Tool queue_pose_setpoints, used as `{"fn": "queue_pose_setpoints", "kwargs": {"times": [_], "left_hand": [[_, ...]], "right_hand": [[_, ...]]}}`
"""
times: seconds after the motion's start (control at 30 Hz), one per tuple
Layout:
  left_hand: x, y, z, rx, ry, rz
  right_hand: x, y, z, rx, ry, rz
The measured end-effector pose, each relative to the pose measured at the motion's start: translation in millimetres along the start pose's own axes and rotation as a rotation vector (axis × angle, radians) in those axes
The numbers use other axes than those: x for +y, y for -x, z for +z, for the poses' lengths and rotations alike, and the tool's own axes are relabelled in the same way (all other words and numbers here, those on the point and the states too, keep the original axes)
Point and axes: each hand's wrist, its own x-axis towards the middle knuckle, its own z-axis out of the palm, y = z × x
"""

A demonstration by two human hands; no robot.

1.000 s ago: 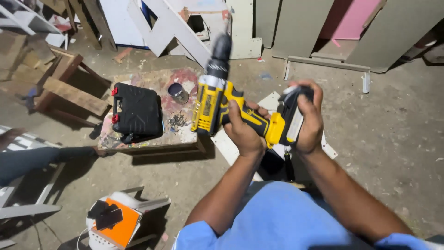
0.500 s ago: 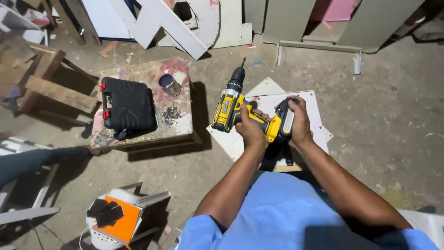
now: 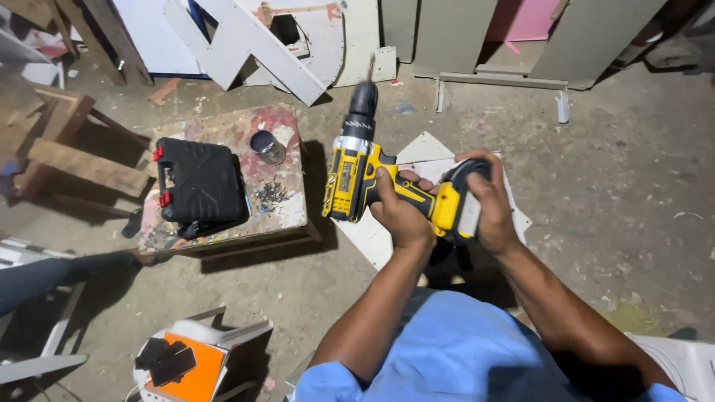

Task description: Using a power drill to create holes in a board and a putty knife to scrape the surface.

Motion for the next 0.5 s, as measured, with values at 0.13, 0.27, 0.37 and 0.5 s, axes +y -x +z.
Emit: {"fn": "queue_pose_setpoints", "kwargs": {"times": [0.13, 0.27, 0.37, 0.5], "left_hand": [[51.7, 52.5, 14.1, -0.202, 0.162, 0.157], [72.5, 100.8, 4.2, -0.540, 0.483, 0.065], [82.6, 123.7, 9.8, -0.630, 0.520, 0.202], [67.9, 107.6, -0.2, -0.786, 0.469, 0.243]], "right_hand": [[-76.0, 17.6, 23.8, -0.112, -0.206, -0.177], [-128.0, 45.7, 48.2, -0.223, -0.320, -0.312], [-133.8, 61.6, 54.4, -0.218, -0.392, -0.391], [-133.1, 50.8, 31.4, -0.314, -0.435, -0.341]]}}
